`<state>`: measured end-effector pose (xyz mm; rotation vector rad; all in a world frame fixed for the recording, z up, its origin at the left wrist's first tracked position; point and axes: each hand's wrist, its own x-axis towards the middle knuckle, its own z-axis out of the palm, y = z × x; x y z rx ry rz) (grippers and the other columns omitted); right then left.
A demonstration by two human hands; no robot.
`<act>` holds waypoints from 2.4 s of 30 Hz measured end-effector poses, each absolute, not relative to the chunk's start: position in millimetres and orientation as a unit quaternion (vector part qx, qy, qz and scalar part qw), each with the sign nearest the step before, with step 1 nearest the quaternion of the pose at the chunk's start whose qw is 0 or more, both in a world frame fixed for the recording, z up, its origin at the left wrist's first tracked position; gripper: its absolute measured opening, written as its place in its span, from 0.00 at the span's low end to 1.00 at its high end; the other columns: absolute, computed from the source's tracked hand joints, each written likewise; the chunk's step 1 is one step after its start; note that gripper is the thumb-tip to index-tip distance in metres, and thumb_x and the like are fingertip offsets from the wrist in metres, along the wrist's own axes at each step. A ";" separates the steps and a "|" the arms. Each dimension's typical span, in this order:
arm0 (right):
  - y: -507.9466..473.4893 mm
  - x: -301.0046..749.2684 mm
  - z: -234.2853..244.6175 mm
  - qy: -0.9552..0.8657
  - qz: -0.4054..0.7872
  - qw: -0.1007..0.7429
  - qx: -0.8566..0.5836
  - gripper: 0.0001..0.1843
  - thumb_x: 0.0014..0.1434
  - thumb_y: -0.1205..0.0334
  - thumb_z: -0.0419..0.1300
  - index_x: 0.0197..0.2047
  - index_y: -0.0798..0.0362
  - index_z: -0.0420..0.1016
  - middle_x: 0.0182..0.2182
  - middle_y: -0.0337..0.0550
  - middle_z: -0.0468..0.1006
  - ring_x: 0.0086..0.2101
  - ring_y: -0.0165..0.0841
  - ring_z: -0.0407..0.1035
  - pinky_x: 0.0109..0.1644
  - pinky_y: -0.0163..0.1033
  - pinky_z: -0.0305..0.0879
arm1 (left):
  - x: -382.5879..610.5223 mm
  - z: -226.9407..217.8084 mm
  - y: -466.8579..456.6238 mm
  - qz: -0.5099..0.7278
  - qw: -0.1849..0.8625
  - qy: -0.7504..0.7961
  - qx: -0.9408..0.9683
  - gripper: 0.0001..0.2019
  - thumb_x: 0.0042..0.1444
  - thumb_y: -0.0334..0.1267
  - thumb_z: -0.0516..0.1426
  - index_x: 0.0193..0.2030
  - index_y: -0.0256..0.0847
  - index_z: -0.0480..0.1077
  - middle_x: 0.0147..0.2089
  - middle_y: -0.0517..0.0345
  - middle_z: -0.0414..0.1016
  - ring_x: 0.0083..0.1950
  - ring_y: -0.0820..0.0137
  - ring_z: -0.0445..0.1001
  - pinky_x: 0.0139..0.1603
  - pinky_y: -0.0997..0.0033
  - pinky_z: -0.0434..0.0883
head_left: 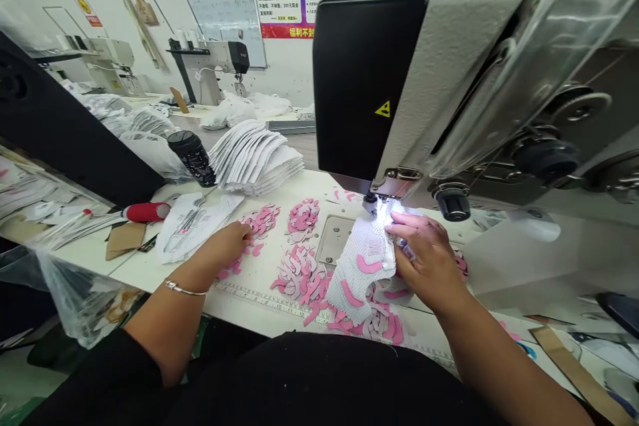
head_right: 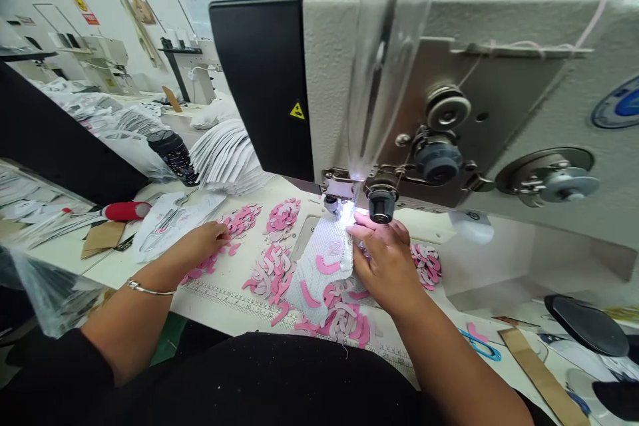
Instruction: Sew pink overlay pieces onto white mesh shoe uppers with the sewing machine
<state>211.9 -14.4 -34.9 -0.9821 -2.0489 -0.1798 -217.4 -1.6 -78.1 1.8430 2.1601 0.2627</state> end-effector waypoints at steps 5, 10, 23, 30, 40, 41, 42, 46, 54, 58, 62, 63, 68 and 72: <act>-14.9 210.6 -30.2 -0.816 -0.072 0.421 -0.390 0.13 0.63 0.68 0.58 0.49 0.45 0.74 0.53 0.45 0.77 0.55 0.42 0.69 0.61 0.57 0.61 | -217.5 -59.0 -2.5 0.103 0.131 0.749 0.641 0.05 0.50 0.36 0.56 0.25 0.43 0.66 0.27 0.54 0.71 0.29 0.64 0.66 0.30 0.65 0.58; -18.5 208.0 -27.1 -0.818 -0.097 0.416 -0.386 0.12 0.64 0.67 0.58 0.50 0.46 0.73 0.50 0.44 0.78 0.53 0.40 0.70 0.62 0.53 0.62 | -191.6 -21.9 -8.7 0.232 0.257 0.712 0.611 0.17 0.55 0.49 0.60 0.48 0.46 0.72 0.35 0.55 0.77 0.36 0.61 0.75 0.35 0.67 0.69; -19.3 203.9 -32.7 -0.808 -0.152 0.423 -0.382 0.12 0.62 0.68 0.60 0.49 0.48 0.74 0.50 0.48 0.77 0.56 0.42 0.69 0.60 0.52 0.65 | -1.2 13.3 -6.6 0.514 0.542 0.439 0.499 0.09 0.49 0.38 0.67 0.32 0.40 0.71 0.33 0.61 0.70 0.34 0.74 0.66 0.37 0.74 0.66; -23.2 200.3 -33.8 -0.801 -0.165 0.435 -0.377 0.11 0.61 0.71 0.60 0.46 0.50 0.75 0.47 0.48 0.78 0.53 0.43 0.70 0.57 0.52 0.65 | 13.8 -1.6 -8.2 0.499 0.533 0.465 0.501 0.12 0.50 0.44 0.66 0.34 0.40 0.71 0.37 0.59 0.72 0.38 0.70 0.68 0.42 0.68 0.67; -24.0 200.6 -39.7 -0.798 -0.150 0.445 -0.378 0.11 0.61 0.70 0.62 0.46 0.49 0.75 0.49 0.47 0.77 0.52 0.41 0.70 0.57 0.51 0.63 | 8.1 9.3 -8.8 0.404 0.400 0.532 0.627 0.09 0.49 0.42 0.65 0.28 0.40 0.73 0.40 0.56 0.73 0.38 0.68 0.68 0.39 0.67 0.65; -23.9 200.8 -39.6 -0.797 -0.151 0.446 -0.377 0.11 0.61 0.70 0.62 0.46 0.49 0.75 0.49 0.47 0.77 0.52 0.41 0.70 0.57 0.51 0.63 | 6.9 10.2 -7.9 0.403 0.409 0.526 0.627 0.09 0.49 0.42 0.65 0.29 0.40 0.73 0.40 0.56 0.73 0.38 0.68 0.68 0.38 0.68 0.65; -23.9 200.9 -39.6 -0.797 -0.151 0.447 -0.376 0.11 0.61 0.70 0.62 0.46 0.49 0.75 0.49 0.47 0.77 0.52 0.41 0.70 0.57 0.51 0.63 | 6.3 10.5 -6.9 0.409 0.429 0.518 0.617 0.09 0.50 0.43 0.65 0.29 0.40 0.72 0.40 0.57 0.72 0.38 0.68 0.68 0.38 0.68 0.65; -24.0 200.9 -39.7 -0.798 -0.151 0.449 -0.372 0.11 0.60 0.71 0.62 0.46 0.50 0.75 0.49 0.48 0.77 0.53 0.42 0.69 0.56 0.51 0.64 | 8.5 7.7 -3.4 0.442 0.517 0.486 0.549 0.11 0.50 0.45 0.66 0.32 0.41 0.71 0.34 0.60 0.70 0.35 0.71 0.66 0.36 0.70 0.64; -23.8 199.9 -39.3 -0.794 -0.157 0.455 -0.372 0.10 0.60 0.72 0.62 0.45 0.50 0.75 0.48 0.47 0.78 0.52 0.40 0.70 0.56 0.50 0.65 | 9.6 -2.6 -0.2 0.436 0.478 0.511 0.567 0.12 0.51 0.46 0.65 0.32 0.41 0.71 0.37 0.58 0.73 0.37 0.68 0.69 0.38 0.69 0.66; -24.0 199.5 -38.7 -0.795 -0.159 0.450 -0.374 0.11 0.60 0.72 0.62 0.45 0.51 0.75 0.47 0.47 0.78 0.51 0.40 0.70 0.56 0.50 0.64 | 10.3 -3.2 -1.0 0.444 0.471 0.508 0.569 0.12 0.51 0.46 0.65 0.31 0.41 0.71 0.39 0.56 0.74 0.39 0.67 0.71 0.39 0.68 0.68; -23.6 200.7 -38.9 -0.797 -0.168 0.449 -0.367 0.16 0.60 0.71 0.61 0.51 0.48 0.74 0.48 0.47 0.77 0.51 0.40 0.70 0.55 0.51 0.64 | 12.5 -3.7 -1.2 0.456 0.478 0.496 0.563 0.12 0.51 0.45 0.65 0.31 0.41 0.70 0.40 0.57 0.74 0.39 0.68 0.71 0.39 0.68 0.68; -23.4 201.1 -39.0 -0.797 -0.171 0.449 -0.366 0.18 0.60 0.71 0.61 0.52 0.47 0.74 0.48 0.47 0.77 0.51 0.40 0.70 0.55 0.51 0.64 | 12.8 -4.1 -1.0 0.457 0.477 0.496 0.564 0.12 0.51 0.45 0.65 0.31 0.41 0.70 0.39 0.57 0.74 0.39 0.68 0.71 0.39 0.69 0.68; -23.4 201.3 -39.0 -0.797 -0.169 0.445 -0.372 0.17 0.61 0.70 0.61 0.52 0.45 0.75 0.47 0.46 0.77 0.50 0.40 0.71 0.55 0.51 0.64 | 13.6 -4.4 -0.9 0.459 0.479 0.496 0.560 0.12 0.51 0.45 0.65 0.30 0.41 0.70 0.39 0.57 0.75 0.38 0.68 0.71 0.38 0.69 0.67; -24.1 199.8 -39.3 -0.798 -0.163 0.434 -0.386 0.17 0.61 0.69 0.61 0.52 0.45 0.76 0.47 0.46 0.76 0.49 0.40 0.70 0.56 0.51 0.63 | 15.6 1.9 -5.3 0.474 0.470 0.494 0.558 0.11 0.50 0.44 0.65 0.29 0.41 0.70 0.35 0.58 0.74 0.38 0.67 0.70 0.40 0.69 0.67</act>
